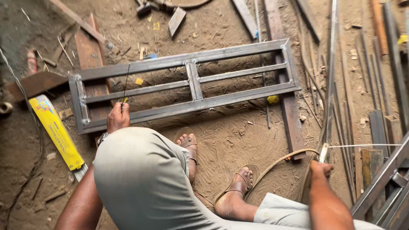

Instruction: The person welds a rectangular metal frame using a handheld welding torch and electrode rod. They sit on the ground, apply welds along the frame's joints, and reposition the frame to access different sections.

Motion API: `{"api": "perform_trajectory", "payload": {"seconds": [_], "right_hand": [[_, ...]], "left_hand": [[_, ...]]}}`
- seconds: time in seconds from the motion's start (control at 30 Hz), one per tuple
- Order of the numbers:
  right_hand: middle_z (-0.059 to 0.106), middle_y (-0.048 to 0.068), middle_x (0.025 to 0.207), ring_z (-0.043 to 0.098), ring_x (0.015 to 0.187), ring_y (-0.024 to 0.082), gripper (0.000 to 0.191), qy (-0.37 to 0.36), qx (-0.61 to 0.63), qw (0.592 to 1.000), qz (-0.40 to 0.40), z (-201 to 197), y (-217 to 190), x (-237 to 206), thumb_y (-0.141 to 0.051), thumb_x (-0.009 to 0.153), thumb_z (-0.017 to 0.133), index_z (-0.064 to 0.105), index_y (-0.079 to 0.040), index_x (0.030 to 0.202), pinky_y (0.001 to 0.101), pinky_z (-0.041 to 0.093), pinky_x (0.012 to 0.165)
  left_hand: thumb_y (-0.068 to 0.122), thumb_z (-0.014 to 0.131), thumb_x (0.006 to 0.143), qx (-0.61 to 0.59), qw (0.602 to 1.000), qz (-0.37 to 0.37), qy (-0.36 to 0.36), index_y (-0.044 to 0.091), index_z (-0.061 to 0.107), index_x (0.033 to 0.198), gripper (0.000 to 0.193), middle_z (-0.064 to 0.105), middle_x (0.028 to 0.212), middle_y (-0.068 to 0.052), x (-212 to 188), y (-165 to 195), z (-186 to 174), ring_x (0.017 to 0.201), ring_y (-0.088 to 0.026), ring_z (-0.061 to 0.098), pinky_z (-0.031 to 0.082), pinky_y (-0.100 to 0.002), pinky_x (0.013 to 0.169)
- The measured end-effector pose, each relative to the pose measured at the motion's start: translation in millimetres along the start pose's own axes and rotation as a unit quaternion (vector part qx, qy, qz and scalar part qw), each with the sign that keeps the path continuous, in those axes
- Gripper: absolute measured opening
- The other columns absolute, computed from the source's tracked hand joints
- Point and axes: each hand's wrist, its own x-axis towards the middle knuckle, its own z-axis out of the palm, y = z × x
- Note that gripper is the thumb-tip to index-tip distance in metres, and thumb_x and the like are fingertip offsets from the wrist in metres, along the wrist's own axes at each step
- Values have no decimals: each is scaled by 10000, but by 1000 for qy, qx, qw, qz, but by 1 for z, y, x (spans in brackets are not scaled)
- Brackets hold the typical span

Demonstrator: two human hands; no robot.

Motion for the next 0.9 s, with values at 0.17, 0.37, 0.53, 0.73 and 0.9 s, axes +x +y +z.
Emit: {"api": "perform_trajectory", "payload": {"seconds": [0.17,0.37,0.53,0.73,0.9], "right_hand": [[573,290,1332,597,1155,384,960,58,-35,995,-70,-75,-33,-15,-308,778,881,351,-3,1518,487,494,944],[636,270,1224,635,1049,374,787,215,-36,946,-242,-190,-74,-27,-322,833,895,522,-64,1477,510,525,844],[689,253,1134,666,961,365,650,300,86,847,-430,-249,-94,-42,-333,880,907,665,-115,1443,529,551,761],[703,117,949,636,702,165,641,181,206,816,-510,-248,-131,-85,-131,1011,658,452,-85,1616,316,536,642],[638,30,914,557,679,94,698,-125,323,857,-381,-236,-165,-120,-128,909,563,409,-198,1586,252,451,522]], "left_hand": [[403,545,1118,17,1000,-22,-3,46,629,1001,385,661,863,-254,24,27,-6,794,-468,642,491,-563,679],[340,535,1111,-25,992,117,43,63,690,1068,320,691,889,-237,79,87,-59,801,-441,667,512,-541,655],[302,443,1163,32,979,191,58,32,716,1079,393,715,864,-186,126,165,-114,681,-326,645,511,-464,587],[431,399,1282,70,965,249,32,22,713,982,597,670,824,-130,161,251,-158,631,-240,553,443,-396,557],[484,459,1167,123,979,157,-45,60,713,1051,507,668,784,-120,164,292,-152,584,-231,538,437,-401,469]]}}
